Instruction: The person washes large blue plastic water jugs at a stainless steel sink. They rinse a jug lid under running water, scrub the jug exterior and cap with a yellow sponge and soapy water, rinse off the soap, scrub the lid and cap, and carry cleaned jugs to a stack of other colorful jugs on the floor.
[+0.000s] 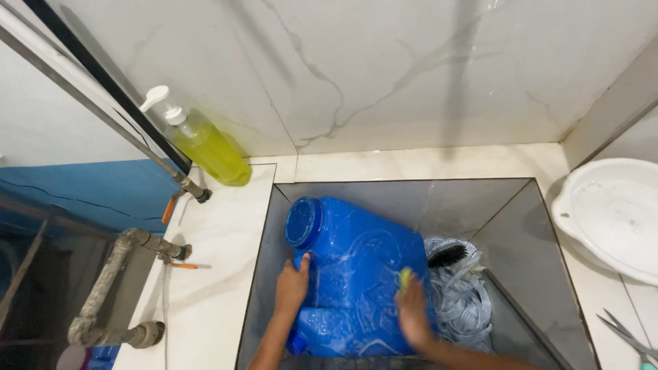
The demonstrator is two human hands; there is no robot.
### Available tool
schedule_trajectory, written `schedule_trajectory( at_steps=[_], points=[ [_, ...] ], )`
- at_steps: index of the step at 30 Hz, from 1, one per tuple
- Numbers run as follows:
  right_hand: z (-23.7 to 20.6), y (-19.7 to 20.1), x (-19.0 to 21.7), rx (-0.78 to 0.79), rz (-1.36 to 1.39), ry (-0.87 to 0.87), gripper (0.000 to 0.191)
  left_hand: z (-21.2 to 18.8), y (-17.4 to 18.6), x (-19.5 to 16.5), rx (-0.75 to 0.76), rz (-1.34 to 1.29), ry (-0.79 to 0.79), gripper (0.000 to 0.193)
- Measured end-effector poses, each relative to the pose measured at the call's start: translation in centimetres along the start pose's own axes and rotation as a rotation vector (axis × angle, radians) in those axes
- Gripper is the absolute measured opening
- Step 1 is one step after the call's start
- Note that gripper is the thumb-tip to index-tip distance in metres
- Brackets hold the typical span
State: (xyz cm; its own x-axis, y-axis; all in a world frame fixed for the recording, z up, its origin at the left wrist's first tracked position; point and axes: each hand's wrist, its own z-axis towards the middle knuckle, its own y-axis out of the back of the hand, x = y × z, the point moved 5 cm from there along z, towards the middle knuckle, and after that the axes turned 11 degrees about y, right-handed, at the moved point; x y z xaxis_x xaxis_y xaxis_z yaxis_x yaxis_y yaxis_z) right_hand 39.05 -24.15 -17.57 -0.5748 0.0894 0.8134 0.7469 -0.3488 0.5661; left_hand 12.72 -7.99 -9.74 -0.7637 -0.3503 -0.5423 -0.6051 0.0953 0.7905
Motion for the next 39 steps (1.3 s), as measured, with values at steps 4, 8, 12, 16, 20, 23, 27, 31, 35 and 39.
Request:
schedule_trajectory(
  at_steps=[4, 8, 12, 16, 20, 23, 27, 31, 35, 39],
  points=[
    [0.4, -3.3, 8.9, 0.095, -0.002, 0.667, 0.060, -1.2, -0.4, -1.6, 0.106, -0.008, 0.015, 0.071],
    [15.7, 0.9, 6.0, -0.335, 0.046, 0.435, 0.043, -2.9, -0.3, -3.5, 0.091, -0.022, -0.100, 0.072],
    [11.8, 3.9, -1.9, -0.233, -0.427, 0.123, 0.034, -2.4, -0.4, -2.9, 0.096, 0.000, -0.024, 0.070],
    [-0.2, -0.2, -1.7, -0.128, 0.134, -0.189, 0.039, -1.8, -0.6, -2.7, 0.078, -0.071, -0.065, 0.069],
    [5.9, 0.3, 9.1, -0.279, -0.579, 0.763, 0.041, -3.8, -1.2, -5.0, 0.134, -0.040, -0.229, 0.063],
    [18.1, 5.5, 6.6, -0.159, -0.382, 0.422, 0.047, -6.2, -0.6, -7.5, 0.176, 0.005, -0.370, 0.056],
    [17.5, 8.9, -3.1, 0.136, 0.800, -0.318, 0.053, -9.1, 0.7, -10.4, 0.182, 0.144, -0.608, 0.046],
    [12.2, 11.6, -7.3, 0.062, 0.642, -0.395, 0.049, -9.8, 1.2, -13.5, 0.222, 0.243, -0.772, 0.040],
    [15.9, 15.3, -4.6, 0.121, 0.471, 0.029, 0.054, -9.6, 0.2, -16.6, 0.299, 0.410, -1.051, 0.038],
    [13.8, 14.3, -5.9, 0.374, 0.533, -0.273, 0.056, -9.1, -1.7, -18.1, 0.043, 0.376, -1.088, 0.032]
  ],
)
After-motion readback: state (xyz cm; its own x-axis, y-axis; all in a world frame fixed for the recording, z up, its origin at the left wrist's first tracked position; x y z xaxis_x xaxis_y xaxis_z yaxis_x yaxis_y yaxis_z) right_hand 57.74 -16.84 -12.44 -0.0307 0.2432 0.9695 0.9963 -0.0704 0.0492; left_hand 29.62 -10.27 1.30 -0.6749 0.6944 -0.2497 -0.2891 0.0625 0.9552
